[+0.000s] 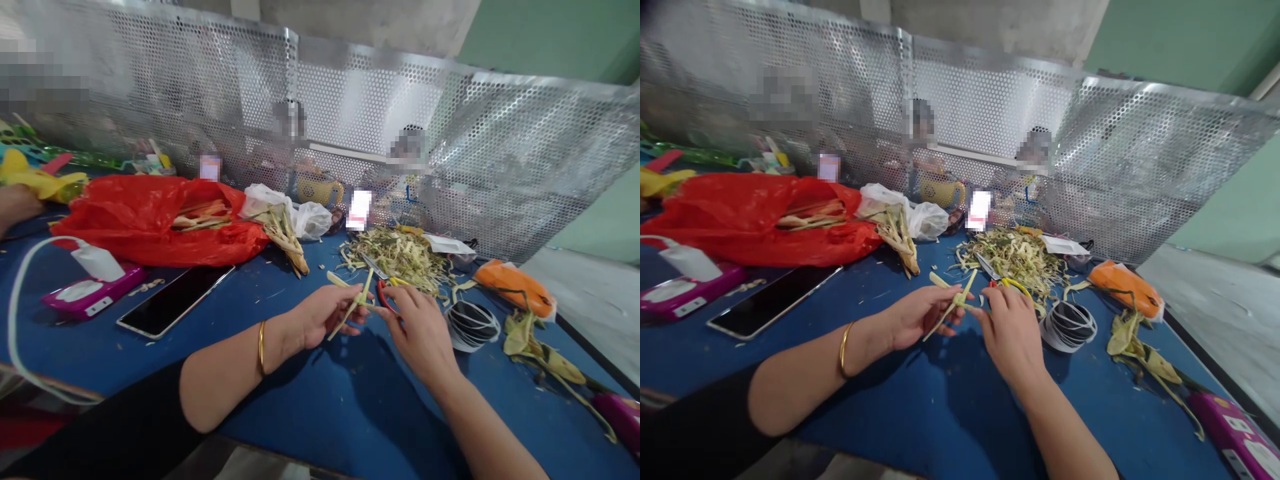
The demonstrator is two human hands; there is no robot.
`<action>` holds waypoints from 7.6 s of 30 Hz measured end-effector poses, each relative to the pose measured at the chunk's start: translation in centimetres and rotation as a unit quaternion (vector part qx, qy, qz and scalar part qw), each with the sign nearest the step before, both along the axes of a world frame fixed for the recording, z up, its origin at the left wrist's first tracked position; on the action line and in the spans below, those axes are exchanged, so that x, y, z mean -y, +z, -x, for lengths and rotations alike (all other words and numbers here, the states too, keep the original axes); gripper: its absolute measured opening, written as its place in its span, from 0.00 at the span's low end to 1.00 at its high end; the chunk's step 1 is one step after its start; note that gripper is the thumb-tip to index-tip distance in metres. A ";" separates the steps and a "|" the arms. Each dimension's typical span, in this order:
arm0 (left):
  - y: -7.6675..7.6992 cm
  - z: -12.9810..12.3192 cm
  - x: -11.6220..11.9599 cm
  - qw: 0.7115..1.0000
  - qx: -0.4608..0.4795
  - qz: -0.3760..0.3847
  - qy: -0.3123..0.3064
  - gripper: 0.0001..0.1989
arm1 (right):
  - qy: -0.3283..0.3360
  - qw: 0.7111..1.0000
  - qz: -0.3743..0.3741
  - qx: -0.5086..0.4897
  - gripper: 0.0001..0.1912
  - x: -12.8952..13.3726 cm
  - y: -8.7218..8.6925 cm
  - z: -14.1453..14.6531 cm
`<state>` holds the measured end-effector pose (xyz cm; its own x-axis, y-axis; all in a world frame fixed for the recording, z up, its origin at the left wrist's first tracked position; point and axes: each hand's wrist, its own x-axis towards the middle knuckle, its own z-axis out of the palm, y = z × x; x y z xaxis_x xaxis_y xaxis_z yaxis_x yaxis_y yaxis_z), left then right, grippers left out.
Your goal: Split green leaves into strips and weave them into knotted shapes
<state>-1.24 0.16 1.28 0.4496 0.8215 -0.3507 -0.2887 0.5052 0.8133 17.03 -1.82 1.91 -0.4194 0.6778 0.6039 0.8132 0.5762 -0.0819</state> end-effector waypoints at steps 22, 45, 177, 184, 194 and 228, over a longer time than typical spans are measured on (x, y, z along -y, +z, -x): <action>-0.4 0.4 -0.2 0.997 -0.029 -0.076 -0.021 0.14 | -0.013 0.966 0.139 -0.219 0.15 0.7 -0.3 0.2; 0.1 -0.5 0.1 0.993 0.018 0.108 0.043 0.05 | 0.070 0.994 0.032 0.084 0.12 0.7 -1.3 1.6; -0.1 -0.9 0.6 0.986 -0.083 -0.028 0.144 0.03 | 0.010 0.822 0.364 -0.437 0.08 -0.3 -1.6 1.4; -0.7 -0.7 0.1 0.982 -0.085 -0.027 0.168 0.06 | 0.188 0.978 0.094 0.007 0.16 -0.3 -0.4 0.2; 0.1 -1.5 1.6 0.977 -0.126 -0.148 0.088 0.08 | 0.045 0.997 -0.020 -0.067 0.09 0.3 -0.3 0.8; -0.9 -1.3 1.1 0.986 -0.094 -0.044 0.127 0.16 | 0.053 0.872 0.361 -0.328 0.04 -0.8 -1.0 0.4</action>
<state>0.10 -0.95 0.37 0.1594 0.9301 -0.3309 -0.2367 0.3614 0.9018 16.68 -1.01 0.93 -0.2278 0.9587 0.1704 0.4004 0.2518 -0.8811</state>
